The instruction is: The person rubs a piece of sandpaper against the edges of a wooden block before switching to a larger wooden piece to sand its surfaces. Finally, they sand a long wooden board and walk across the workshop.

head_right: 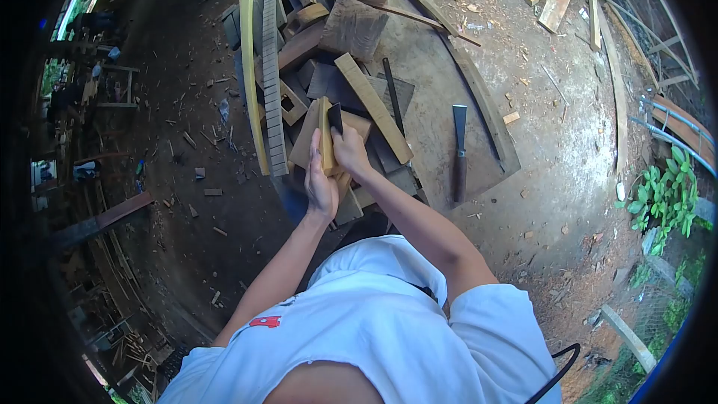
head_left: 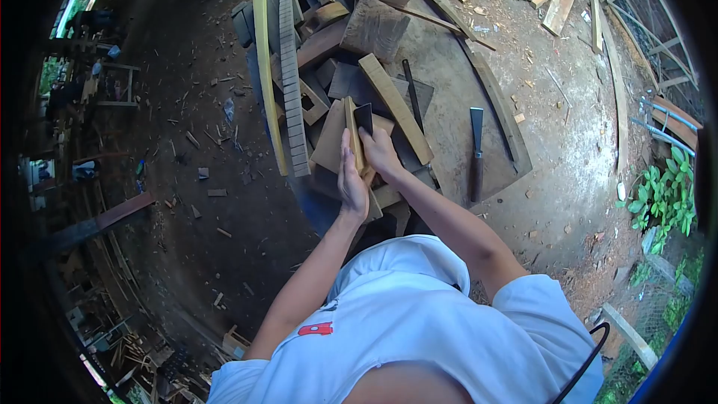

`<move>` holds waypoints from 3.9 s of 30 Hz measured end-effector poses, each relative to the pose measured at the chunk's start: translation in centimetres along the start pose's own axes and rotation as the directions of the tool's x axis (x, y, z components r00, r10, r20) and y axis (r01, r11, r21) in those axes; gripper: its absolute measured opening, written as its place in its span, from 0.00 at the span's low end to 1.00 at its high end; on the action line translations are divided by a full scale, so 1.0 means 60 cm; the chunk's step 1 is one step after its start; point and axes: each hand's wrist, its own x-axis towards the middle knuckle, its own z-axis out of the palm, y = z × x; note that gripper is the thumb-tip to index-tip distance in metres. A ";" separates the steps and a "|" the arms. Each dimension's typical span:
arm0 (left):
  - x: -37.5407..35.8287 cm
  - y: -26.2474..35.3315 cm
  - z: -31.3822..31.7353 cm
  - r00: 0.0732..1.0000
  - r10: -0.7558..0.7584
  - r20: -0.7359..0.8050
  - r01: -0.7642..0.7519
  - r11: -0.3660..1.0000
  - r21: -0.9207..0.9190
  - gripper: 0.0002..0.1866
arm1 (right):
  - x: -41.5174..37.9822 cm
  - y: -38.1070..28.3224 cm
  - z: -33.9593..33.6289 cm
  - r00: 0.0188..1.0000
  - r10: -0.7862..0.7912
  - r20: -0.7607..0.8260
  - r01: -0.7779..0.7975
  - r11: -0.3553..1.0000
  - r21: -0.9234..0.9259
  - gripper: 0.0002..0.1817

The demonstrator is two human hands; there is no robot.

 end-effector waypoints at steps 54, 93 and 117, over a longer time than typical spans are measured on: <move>0.093 0.075 -0.033 0.940 0.084 0.331 -0.341 0.199 0.919 0.13 | -0.028 -0.016 -0.109 0.900 -0.405 0.160 0.433 0.870 -0.235 0.21; 0.120 0.018 -0.108 0.963 0.175 0.207 -0.270 0.679 0.683 0.24 | -0.043 0.043 -0.042 0.699 -0.602 0.386 0.621 0.243 -0.746 0.27; 0.063 -0.006 -0.140 0.976 0.205 0.069 -0.182 0.603 0.776 0.27 | -0.114 0.145 -0.141 0.986 -0.157 -0.057 0.144 0.971 -0.193 0.22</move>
